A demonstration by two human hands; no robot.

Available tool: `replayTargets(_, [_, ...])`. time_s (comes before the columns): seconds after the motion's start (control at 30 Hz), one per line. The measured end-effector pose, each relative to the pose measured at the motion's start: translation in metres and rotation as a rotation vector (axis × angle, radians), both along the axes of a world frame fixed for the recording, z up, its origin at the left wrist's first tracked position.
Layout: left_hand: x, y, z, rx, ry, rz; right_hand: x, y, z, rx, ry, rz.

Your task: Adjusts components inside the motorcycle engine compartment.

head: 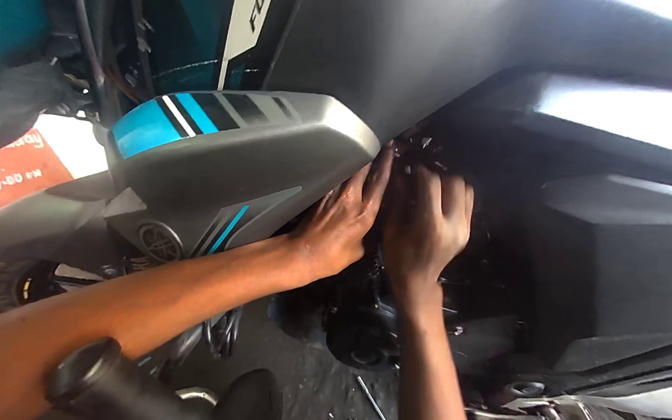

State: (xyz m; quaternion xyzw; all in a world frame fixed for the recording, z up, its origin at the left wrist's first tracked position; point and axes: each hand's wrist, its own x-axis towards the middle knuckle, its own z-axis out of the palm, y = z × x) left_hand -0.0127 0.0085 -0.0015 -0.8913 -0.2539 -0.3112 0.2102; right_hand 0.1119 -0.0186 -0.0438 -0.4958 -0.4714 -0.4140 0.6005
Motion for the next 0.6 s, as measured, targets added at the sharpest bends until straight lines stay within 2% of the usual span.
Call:
replayTargets(0.1, [0.001,0.000,0.001,0.053,0.026,-0.016,-0.010,-0.005,-0.039,0.142,0.095,0.043])
replayTargets(0.2, [0.001,-0.001,0.003,0.023,0.052,0.004,-0.014,-0.002,-0.059,0.130,0.220,0.280])
replayTargets(0.37, [0.002,0.000,0.002,0.036,0.066,0.009,-0.008,-0.020,-0.060,-0.049,0.426,0.714])
replayTargets(0.53, [0.003,0.001,0.001,0.056,0.063,0.025,-0.005,-0.026,-0.057,-0.104,0.747,0.928])
replayTargets(0.6, [0.003,0.001,0.000,0.066,0.084,0.035,-0.001,-0.032,-0.058,-0.140,0.791,0.985])
